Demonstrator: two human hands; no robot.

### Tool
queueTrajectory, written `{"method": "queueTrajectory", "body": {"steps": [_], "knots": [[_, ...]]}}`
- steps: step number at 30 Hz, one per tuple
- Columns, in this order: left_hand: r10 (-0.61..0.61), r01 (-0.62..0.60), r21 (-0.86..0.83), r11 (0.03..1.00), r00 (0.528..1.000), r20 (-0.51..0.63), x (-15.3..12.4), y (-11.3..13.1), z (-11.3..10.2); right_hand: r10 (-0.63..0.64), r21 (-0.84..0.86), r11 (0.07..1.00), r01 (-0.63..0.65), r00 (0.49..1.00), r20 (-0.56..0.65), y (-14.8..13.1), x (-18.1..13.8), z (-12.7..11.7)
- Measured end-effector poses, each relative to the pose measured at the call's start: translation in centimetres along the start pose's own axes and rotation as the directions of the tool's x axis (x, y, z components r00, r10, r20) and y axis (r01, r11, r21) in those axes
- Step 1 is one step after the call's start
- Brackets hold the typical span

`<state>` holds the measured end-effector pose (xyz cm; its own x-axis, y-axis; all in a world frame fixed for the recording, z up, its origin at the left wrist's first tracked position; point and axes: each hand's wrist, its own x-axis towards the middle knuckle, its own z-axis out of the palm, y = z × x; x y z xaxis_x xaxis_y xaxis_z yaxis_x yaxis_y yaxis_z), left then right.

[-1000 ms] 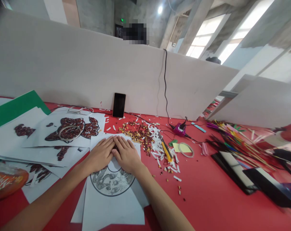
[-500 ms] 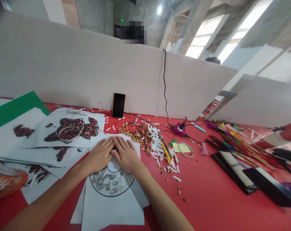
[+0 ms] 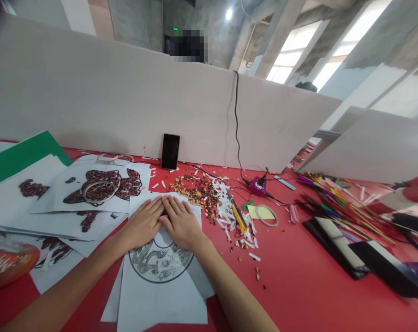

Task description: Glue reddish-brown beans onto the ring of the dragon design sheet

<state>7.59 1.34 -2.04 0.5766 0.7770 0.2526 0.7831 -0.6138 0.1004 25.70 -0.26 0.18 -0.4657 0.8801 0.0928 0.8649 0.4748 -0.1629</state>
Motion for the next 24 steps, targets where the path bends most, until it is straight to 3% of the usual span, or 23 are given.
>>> {"method": "queueTrajectory", "body": {"steps": [24], "knots": [[0.015,-0.015,0.004,1.0,0.999,-0.031,-0.03,0.15,-0.14,0.011,0.014,1.0,-0.011,1.0,-0.005,-0.14,0.05,-0.08]]}}
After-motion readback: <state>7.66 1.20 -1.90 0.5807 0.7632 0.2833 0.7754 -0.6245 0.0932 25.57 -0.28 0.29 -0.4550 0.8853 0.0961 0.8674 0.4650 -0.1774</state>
